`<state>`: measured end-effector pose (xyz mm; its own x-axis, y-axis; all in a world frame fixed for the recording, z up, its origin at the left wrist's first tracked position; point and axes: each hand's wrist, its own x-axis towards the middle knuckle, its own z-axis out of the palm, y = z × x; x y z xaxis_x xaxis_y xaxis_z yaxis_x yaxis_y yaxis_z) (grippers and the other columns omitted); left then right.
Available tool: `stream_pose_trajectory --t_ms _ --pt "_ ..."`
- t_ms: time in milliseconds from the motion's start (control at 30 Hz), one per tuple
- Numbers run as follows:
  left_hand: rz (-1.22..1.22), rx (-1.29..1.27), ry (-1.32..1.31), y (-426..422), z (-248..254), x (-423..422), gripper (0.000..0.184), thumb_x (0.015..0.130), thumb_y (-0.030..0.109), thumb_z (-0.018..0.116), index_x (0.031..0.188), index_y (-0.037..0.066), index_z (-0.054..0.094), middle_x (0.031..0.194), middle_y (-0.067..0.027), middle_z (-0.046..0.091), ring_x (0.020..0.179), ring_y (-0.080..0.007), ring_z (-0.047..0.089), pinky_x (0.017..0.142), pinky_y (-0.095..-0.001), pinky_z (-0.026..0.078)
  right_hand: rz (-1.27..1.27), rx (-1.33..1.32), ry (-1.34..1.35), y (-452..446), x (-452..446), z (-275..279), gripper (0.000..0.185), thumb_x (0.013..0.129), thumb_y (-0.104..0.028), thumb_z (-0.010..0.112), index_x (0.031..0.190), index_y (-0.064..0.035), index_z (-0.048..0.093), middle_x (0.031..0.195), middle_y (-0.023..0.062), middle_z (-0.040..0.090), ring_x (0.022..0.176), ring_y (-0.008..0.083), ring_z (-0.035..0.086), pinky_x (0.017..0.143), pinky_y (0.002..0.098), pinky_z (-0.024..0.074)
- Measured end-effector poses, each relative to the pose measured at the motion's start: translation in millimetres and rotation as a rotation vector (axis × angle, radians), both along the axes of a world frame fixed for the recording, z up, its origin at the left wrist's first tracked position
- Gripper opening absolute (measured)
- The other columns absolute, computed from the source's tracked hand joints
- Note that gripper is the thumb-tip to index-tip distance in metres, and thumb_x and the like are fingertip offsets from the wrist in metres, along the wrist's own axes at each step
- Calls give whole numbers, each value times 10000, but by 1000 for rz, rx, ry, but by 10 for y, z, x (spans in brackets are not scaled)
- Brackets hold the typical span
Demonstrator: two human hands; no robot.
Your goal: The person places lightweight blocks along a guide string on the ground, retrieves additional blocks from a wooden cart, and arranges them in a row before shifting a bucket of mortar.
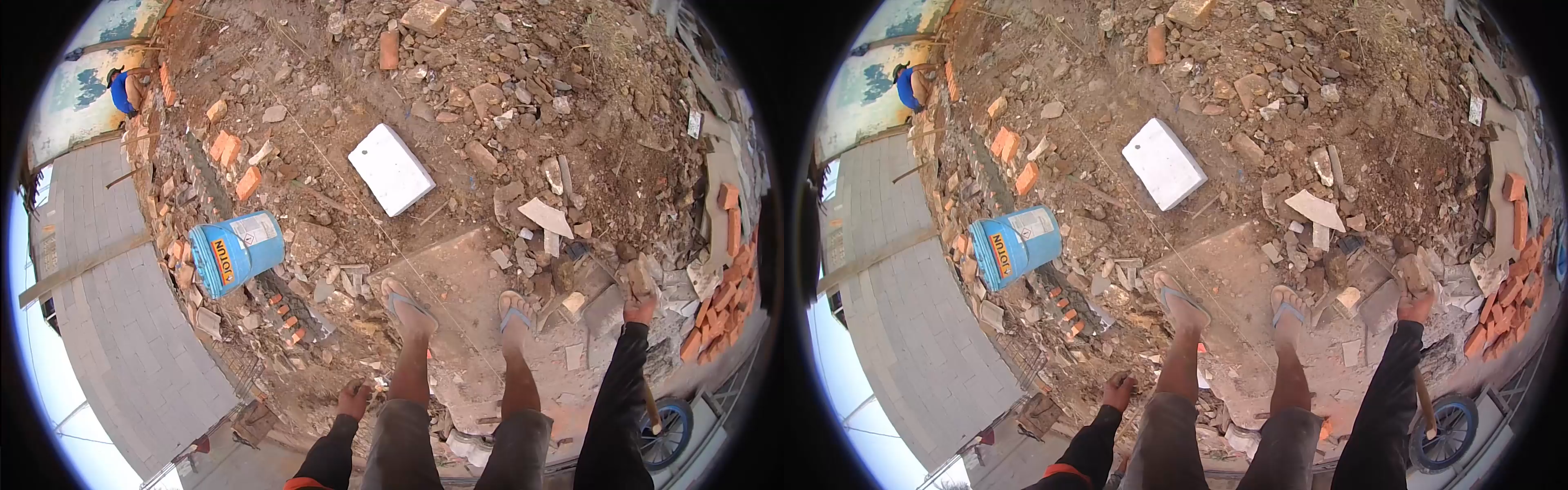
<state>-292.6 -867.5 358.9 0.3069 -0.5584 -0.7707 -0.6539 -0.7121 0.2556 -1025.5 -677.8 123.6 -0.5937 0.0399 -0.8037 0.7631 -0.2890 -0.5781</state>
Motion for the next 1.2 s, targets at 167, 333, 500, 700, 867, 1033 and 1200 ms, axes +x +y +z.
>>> stream_pose_trajectory --t_ms 167,333,500,700,867,1033,1200 --pt "109 7 220 -194 -19 -690 352 888 276 648 1073 -22 661 857 -82 679 769 -122 626 720 -301 506 181 119 142 -877 4 643 571 992 -392 493 1432 -58 351 1335 251 525 1265 357 511 1014 400 480" --pt "-67 -186 36 163 -233 -151 348 877 287 651 1041 -19 667 869 -125 685 796 -193 632 726 -345 491 1016 498 357 -1397 649 453 474 955 -279 554 1327 -20 417 1073 114 596 895 214 619 748 383 546" --pt "148 63 -48 -62 -5 471 363 867 300 646 793 -53 688 719 -165 678 687 -248 649 677 -395 489 1483 447 334 -2691 1877 622 198 915 -162 561 993 18 590 905 43 551 822 138 559 751 326 521" --pt "228 -53 -34 -172 -850 1179 362 848 307 657 891 -52 668 802 -230 666 769 -314 669 701 -430 493 1985 864 404 -3790 3071 364 629 860 -320 620 1334 67 475 1236 268 585 1172 381 559 995 445 433" --pt "283 -243 12 -1672 -1796 1351 610 830 368 663 1233 -79 563 1188 -302 600 1120 -448 563 985 -454 426 2097 948 464 -4522 3835 213 713 846 -382 631 1375 58 446 1290 304 548 1209 426 526 1011 457 420" --pt "-57 -267 -242 -3168 -2286 1251 693 890 411 574 1359 -82 442 1402 -311 429 1322 -438 393 1105 -466 316 2238 759 690 -4995 4245 -369 604 860 -375 630 1280 43 516 1208 306 592 1163 435 550 971 473 439" --pt "-284 -365 -450 -4339 -2773 1185 736 934 515 484 1386 -62 420 1492 -304 305 1388 -447 285 1140 -533 231 2231 658 851 -5911 4517 -829 523 883 -318 621 1249 42 527 1022 279 653 990 376 654 852 462 499"
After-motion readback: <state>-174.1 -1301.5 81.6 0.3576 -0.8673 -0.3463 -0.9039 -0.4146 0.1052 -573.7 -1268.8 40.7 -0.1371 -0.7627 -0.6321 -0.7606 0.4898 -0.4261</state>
